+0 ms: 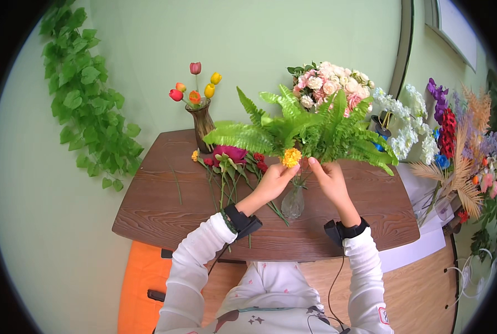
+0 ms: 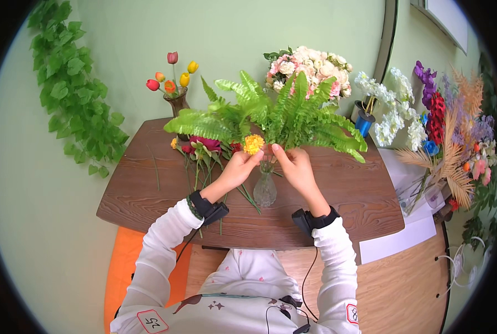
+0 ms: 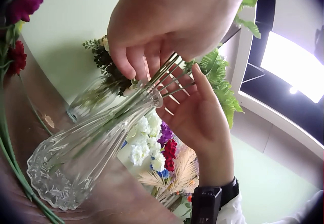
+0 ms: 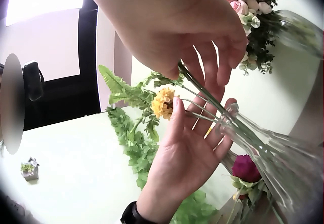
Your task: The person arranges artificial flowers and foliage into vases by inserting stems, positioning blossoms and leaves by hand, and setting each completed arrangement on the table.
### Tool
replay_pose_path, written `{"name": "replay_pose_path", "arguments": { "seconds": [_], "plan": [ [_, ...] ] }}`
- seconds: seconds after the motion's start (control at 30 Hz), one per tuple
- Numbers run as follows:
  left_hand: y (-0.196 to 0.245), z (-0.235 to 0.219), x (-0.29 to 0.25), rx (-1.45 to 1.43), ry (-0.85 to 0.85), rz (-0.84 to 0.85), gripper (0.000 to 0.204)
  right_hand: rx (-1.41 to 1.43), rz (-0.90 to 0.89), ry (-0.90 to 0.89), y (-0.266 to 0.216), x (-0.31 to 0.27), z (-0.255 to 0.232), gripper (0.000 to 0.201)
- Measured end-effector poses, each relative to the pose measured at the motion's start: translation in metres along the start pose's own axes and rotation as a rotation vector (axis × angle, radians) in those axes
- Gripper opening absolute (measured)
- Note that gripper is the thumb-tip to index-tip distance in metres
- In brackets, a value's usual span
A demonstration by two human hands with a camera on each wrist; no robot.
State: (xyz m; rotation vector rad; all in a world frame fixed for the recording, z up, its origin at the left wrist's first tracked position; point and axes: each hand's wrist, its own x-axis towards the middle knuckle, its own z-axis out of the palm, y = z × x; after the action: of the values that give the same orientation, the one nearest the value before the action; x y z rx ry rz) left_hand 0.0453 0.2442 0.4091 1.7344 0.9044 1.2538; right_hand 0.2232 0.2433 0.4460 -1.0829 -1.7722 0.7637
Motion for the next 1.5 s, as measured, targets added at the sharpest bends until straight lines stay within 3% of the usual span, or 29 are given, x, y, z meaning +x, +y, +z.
{"name": "replay_pose_path", "arguments": {
  "seconds": [0.07,0.13,0.2,0.27,0.4,0.63,0.83,1.0,1.1,1.17,1.33,1.4,1.43,1.5],
  "plan": [
    [-0.001,0.0,-0.004,-0.017,-0.061,-0.013,0.033,0.016,-0.037,-0.004,0.009,0.001,0.008,0.04],
    [0.005,0.008,-0.01,-0.142,-0.049,0.016,0.032,0.242,-0.204,0.056,0.016,0.003,0.017,0.041],
    [0.006,0.011,-0.016,-0.266,-0.037,0.044,0.032,0.226,-0.197,0.04,0.018,0.006,0.015,0.04],
    [-0.005,0.009,-0.021,-0.17,-0.11,-0.093,0.036,0.212,-0.188,0.02,0.018,0.009,0.013,0.04],
    [-0.009,0.009,-0.024,0.095,-0.127,-0.084,0.019,0.102,-0.143,-0.016,0.01,0.009,0.011,0.039],
    [-0.027,0.021,-0.016,-0.01,-0.169,-0.067,0.014,0.083,-0.071,0.085,0.016,0.006,0.011,0.039],
    [-0.026,0.034,-0.006,-0.004,-0.245,-0.079,0.015,0.157,-0.065,0.174,0.031,0.004,0.004,0.036],
    [-0.028,0.037,-0.01,-0.015,-0.205,-0.097,0.036,0.198,-0.061,0.173,0.034,-0.001,-0.002,0.03],
    [-0.025,0.021,-0.012,0.118,-0.289,-0.144,0.043,0.2,-0.052,0.17,0.037,-0.003,-0.004,0.028],
    [-0.029,0.004,-0.015,0.145,-0.275,-0.152,0.038,0.204,-0.053,0.161,0.04,-0.005,-0.006,0.028],
    [-0.045,-0.065,-0.027,0.25,-0.012,-0.212,0.015,0.15,-0.076,0.311,0.034,-0.02,-0.009,0.029],
    [-0.061,-0.097,-0.038,0.443,0.167,-0.153,0.016,0.171,-0.05,0.319,0.039,-0.031,-0.011,0.029],
    [-0.053,-0.108,-0.045,0.545,0.236,-0.208,0.02,0.184,-0.024,0.331,0.041,-0.035,-0.012,0.03],
    [-0.082,-0.14,-0.056,0.792,0.41,-0.158,0.027,0.201,-0.044,0.363,0.042,-0.044,-0.01,0.024]
  ]
}}
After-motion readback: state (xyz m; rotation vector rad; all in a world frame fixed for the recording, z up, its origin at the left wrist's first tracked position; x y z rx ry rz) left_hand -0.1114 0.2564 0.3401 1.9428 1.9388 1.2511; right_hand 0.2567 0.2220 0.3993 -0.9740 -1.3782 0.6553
